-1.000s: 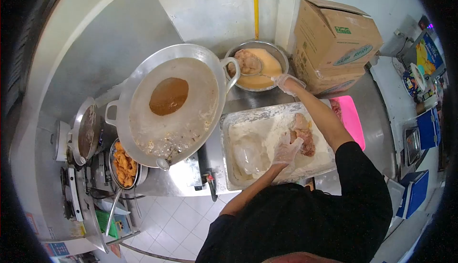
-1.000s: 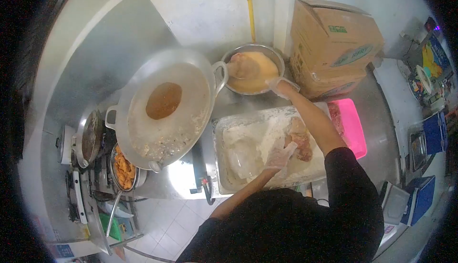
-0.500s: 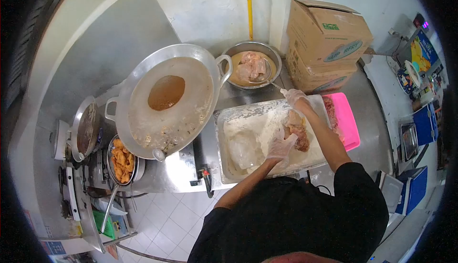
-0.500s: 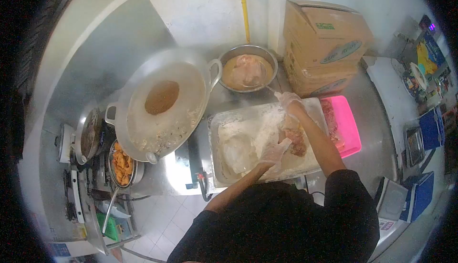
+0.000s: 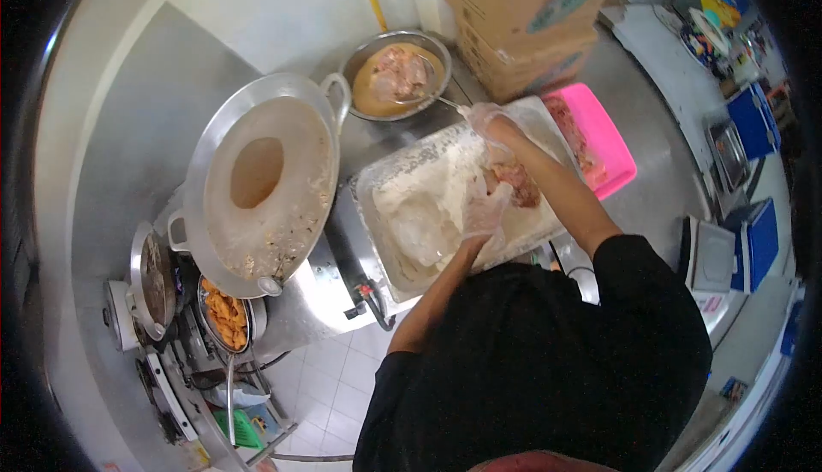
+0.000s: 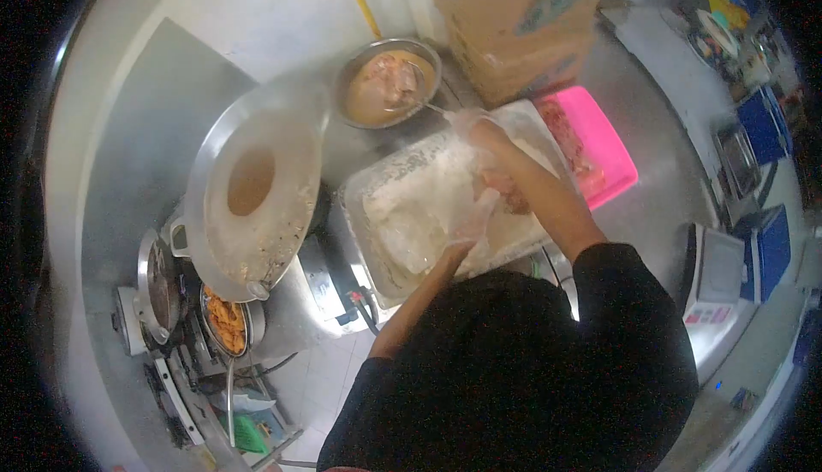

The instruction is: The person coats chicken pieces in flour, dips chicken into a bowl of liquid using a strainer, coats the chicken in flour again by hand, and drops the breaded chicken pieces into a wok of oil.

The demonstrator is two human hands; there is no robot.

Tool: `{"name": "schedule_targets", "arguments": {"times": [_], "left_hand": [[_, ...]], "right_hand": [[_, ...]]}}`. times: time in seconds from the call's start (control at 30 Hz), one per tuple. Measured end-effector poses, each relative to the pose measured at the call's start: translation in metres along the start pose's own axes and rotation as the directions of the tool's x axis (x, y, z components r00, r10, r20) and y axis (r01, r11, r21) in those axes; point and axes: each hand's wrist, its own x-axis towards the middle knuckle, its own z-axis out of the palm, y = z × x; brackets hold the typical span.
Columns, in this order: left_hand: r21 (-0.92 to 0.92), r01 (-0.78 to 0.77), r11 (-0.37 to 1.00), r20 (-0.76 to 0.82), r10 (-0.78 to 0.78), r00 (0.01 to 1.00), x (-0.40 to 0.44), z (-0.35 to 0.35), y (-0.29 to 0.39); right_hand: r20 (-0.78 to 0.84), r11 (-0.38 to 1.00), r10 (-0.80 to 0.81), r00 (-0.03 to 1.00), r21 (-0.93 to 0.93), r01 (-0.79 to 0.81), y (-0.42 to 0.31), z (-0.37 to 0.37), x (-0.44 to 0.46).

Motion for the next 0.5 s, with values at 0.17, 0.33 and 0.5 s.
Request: {"name": "schedule_targets", "arguments": {"times": [0.17, 0.33, 0.5], "left_hand": [[-0.091, 0.051, 0.995, 0.01, -0.05, 0.999, 0.001, 0.008, -0.006], [-0.017, -0.053, 0.998, -0.077, 0.052, 0.996, 0.004, 0.014, -0.017], [-0.039, 0.031, 0.999, -0.028, -0.032, 0.999, -0.002, 0.002, 0.005]], "right_hand": [[-0.086, 0.7, -0.344, 0.935, -0.687, 0.195, 0.019, 0.034, 0.007], [-0.134, 0.34, -0.465, 0.875, -0.94, 0.037, 0.02, 0.037, 0.003], [-0.21, 0.668, -0.428, 0.879, -0.728, 0.151, 0.018, 0.032, 0.002]]}}
